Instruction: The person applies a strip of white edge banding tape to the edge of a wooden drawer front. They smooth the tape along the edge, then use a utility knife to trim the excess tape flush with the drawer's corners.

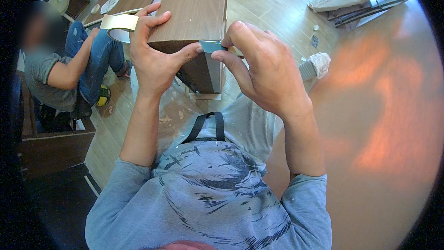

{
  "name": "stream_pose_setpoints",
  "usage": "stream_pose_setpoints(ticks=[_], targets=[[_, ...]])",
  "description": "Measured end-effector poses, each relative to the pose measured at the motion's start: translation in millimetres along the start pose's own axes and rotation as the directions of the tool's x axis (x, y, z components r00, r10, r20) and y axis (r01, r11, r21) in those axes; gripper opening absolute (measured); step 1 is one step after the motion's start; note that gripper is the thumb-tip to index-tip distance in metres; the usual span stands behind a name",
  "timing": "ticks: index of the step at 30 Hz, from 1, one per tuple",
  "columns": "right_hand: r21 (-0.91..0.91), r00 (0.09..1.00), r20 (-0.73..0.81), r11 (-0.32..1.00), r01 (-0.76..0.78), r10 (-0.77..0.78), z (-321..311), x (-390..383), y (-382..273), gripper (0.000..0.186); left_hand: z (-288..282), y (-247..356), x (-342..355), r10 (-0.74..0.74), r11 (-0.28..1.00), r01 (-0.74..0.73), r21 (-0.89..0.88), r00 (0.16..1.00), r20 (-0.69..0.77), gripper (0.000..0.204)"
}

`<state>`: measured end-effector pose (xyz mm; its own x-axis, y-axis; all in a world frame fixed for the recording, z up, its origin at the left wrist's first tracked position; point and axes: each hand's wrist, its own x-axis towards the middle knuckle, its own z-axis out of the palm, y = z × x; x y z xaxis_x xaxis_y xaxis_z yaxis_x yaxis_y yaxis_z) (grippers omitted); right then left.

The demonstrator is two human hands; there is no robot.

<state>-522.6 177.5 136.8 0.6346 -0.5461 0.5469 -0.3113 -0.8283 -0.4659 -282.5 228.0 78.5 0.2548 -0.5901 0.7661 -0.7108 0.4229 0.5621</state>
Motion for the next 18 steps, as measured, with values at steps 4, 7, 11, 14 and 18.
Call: stream_pose_setpoints(ticks=[4,7,11,14,18], targets=[[-0.019,1.000,0.004,1.000,0.007,-0.007,-1.2,1.0,-0.9,0.026,0.5,-0.8,1.0,-0.003,1.000,0.003,-0.001,1.000,-0.006,0.085],[-0.043,1.000,0.011,0.999,0.017,-0.017,-3.2,2.1,-1.1,0.026,0.8,-0.2,1.7,0.013,1.000,-0.013,0.003,1.000,-0.015,0.085],[-0.038,1.000,0.022,0.999,0.010,-0.010,-4.9,3.5,-1.5,0.026,-0.9,-0.5,4.1,0.043,0.999,-0.043,0.006,0.999,-0.012,0.081],[-0.046,1.000,0.002,0.999,0.008,-0.008,-4.2,3.0,-2.2,0.028,-3.0,-4.2,7.8,0.109,0.994,-0.109,0.005,0.994,-0.003,0.079],[-0.036,0.999,-0.028,0.999,0.034,-0.035,-1.1,2.2,-1.1,0.032,-3.0,-10.3,11.6,0.197,0.980,-0.198,0.029,0.980,0.005,0.078]])
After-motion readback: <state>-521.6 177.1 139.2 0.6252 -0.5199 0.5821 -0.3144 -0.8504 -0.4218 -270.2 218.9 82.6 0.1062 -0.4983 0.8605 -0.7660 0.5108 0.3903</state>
